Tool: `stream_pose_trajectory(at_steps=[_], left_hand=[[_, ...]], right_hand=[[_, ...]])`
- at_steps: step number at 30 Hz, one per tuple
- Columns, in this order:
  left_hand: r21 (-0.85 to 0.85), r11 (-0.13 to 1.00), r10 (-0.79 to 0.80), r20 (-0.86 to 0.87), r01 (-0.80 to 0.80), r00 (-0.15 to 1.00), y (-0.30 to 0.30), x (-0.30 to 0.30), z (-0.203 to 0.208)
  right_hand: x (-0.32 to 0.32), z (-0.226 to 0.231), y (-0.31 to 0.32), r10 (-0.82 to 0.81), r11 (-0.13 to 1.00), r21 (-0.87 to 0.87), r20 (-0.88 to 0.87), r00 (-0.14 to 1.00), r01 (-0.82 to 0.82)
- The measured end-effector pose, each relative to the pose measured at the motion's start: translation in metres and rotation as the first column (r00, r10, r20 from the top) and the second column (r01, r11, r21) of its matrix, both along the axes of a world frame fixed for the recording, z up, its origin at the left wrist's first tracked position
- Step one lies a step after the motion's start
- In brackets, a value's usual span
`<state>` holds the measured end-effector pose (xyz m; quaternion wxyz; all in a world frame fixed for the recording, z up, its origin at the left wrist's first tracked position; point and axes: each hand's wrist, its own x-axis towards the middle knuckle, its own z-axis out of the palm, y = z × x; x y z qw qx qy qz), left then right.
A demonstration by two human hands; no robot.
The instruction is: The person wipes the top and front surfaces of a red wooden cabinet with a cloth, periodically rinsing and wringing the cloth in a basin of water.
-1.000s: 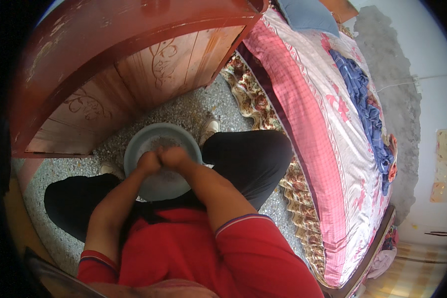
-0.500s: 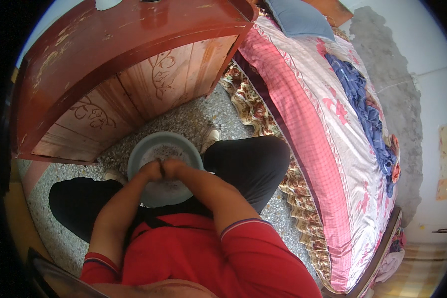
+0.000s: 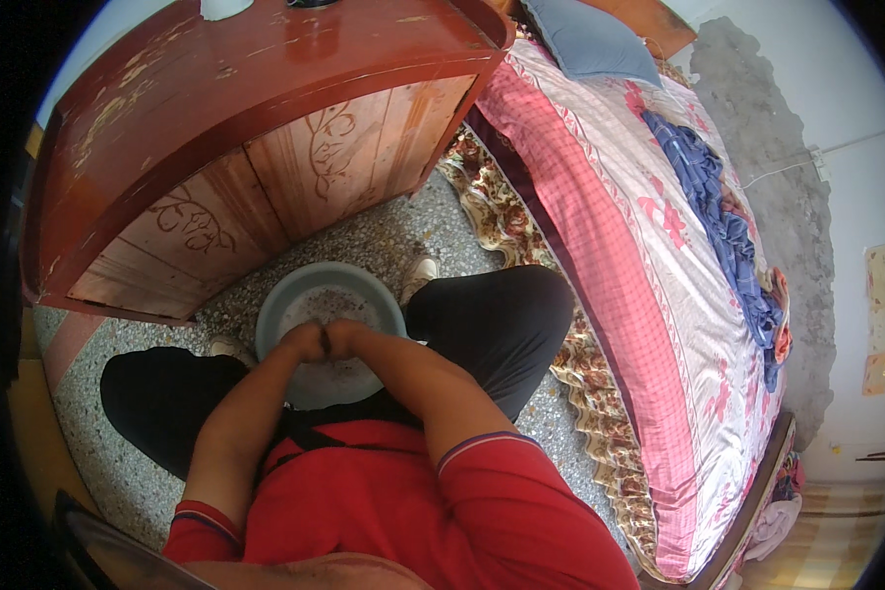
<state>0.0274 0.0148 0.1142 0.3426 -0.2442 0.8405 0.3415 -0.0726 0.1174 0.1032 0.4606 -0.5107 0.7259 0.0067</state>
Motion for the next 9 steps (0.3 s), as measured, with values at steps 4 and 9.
stream_pose_trajectory(at_steps=[4, 9], left_hand=[[-0.020, 1.000, 0.000, 0.039, 0.000, 0.999, 0.005, 0.000, 0.000], [-0.048, 0.999, -0.005, 0.049, 0.007, 0.999, 0.001, 0.000, -0.031]], right_hand=[[0.002, -0.005, -0.004, 0.036, 0.996, 0.079, -0.014, 0.999, -0.035], [0.000, -0.005, -0.007, 0.095, 0.991, 0.094, -0.010, 0.995, -0.094]])
